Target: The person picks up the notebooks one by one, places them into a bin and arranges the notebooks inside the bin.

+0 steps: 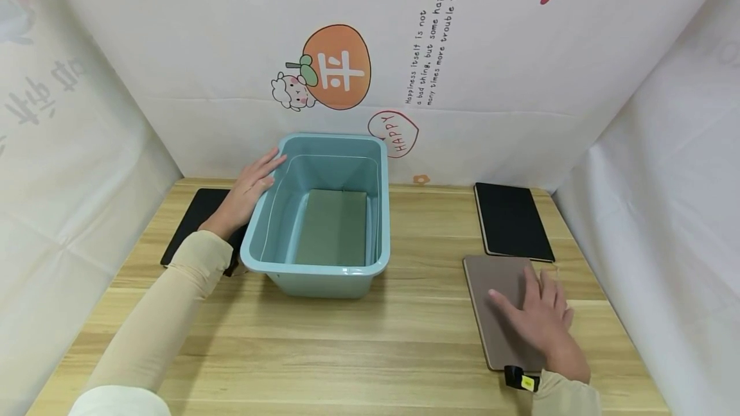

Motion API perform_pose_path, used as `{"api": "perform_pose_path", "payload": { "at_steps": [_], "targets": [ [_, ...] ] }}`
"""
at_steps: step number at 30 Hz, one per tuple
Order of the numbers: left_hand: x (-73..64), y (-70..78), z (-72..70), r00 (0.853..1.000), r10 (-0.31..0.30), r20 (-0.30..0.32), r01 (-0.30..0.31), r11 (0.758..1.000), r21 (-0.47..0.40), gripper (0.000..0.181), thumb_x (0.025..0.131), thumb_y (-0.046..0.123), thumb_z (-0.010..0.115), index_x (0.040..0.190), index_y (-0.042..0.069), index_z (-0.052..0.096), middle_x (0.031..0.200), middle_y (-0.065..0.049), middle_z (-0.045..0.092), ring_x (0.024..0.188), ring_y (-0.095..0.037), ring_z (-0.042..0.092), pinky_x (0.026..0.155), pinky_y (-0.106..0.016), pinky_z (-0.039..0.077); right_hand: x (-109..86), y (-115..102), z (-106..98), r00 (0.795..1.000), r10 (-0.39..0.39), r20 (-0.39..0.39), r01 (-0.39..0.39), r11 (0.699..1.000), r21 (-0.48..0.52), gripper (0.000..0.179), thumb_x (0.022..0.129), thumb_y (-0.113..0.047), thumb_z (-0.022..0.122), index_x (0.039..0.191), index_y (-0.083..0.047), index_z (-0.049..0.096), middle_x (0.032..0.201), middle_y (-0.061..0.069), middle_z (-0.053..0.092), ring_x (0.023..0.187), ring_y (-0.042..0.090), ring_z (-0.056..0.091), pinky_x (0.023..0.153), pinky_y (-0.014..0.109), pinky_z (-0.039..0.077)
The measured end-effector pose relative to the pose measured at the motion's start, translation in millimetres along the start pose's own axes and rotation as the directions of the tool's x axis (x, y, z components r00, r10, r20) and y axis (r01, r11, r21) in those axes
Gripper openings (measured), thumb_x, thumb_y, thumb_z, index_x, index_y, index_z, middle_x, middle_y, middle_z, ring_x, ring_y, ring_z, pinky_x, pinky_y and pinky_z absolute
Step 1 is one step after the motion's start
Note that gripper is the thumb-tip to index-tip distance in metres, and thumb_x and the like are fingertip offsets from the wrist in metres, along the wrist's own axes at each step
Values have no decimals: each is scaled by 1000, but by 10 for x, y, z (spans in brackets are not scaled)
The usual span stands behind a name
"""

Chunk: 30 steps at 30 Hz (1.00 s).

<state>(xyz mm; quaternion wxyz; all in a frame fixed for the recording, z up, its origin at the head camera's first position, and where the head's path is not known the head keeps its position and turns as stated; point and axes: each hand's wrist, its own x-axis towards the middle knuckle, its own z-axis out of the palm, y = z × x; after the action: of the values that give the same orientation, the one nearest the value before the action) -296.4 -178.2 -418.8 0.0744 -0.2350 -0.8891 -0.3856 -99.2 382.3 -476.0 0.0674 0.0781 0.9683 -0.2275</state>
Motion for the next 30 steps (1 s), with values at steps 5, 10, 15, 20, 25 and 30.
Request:
{"api": "perform_pose_path", "payload": {
  "at_steps": [5, 10, 15, 20, 25, 30],
  "targets": [
    [2, 1, 7, 1000, -3, 0, 3, 1000, 4, 49, 111, 31, 33, 160, 29, 35, 173, 8, 16, 160, -32, 13, 127, -61, 4, -35, 51, 53, 1000, 8, 8, -8, 1000, -6, 106, 98, -64, 50, 160, 7, 1, 156, 48, 0, 137, 74, 5, 102, 83, 11],
    [3, -7, -9, 1000, -12, 8, 12, 1000, 16, 49, 111, 33, 33, 160, 31, 34, 173, 10, 15, 161, -31, 13, 127, -61, 4, -40, 81, 51, 994, 59, 93, -61, 998, 21, 115, 96, -67, 52, 159, 9, -9, 156, 48, -11, 134, 77, 4, 102, 83, 15],
    [10, -12, -30, 1000, -6, 16, 6, 999, 41, 49, 111, 34, 33, 160, 36, 33, 173, 12, 14, 160, -32, 14, 127, -62, 5, -72, 94, 38, 987, 96, 128, -97, 995, 5, 120, 95, -68, 54, 158, 9, -13, 154, 51, -9, 131, 78, 8, 100, 83, 22],
    [8, -12, -31, 1000, -6, 18, 5, 999, 38, 49, 111, 32, 34, 160, 36, 33, 173, 11, 14, 161, -32, 13, 127, -62, 3, -129, 99, 15, 983, 116, 140, -113, 993, -29, 124, 93, -67, 58, 156, 14, -10, 150, 54, -1, 128, 77, 15, 101, 81, 26],
    [-5, 2, -30, 1000, -10, 13, 10, 999, 36, 49, 111, 31, 34, 160, 34, 34, 173, 11, 15, 161, -30, 13, 128, -60, 0, -174, 119, -2, 973, 152, 171, -145, 988, -56, 128, 90, -68, 62, 154, 19, -8, 147, 57, 6, 129, 74, 20, 103, 78, 26],
    [-5, 8, -27, 1000, -3, 15, 2, 999, 41, 50, 111, 31, 35, 161, 30, 34, 173, 9, 15, 161, -29, 13, 127, -62, 2, -196, 177, -24, 974, 156, 165, -138, 984, -114, 129, 87, -69, 65, 154, 20, -1, 147, 53, 19, 128, 68, 29, 100, 75, 30]
  ]
}}
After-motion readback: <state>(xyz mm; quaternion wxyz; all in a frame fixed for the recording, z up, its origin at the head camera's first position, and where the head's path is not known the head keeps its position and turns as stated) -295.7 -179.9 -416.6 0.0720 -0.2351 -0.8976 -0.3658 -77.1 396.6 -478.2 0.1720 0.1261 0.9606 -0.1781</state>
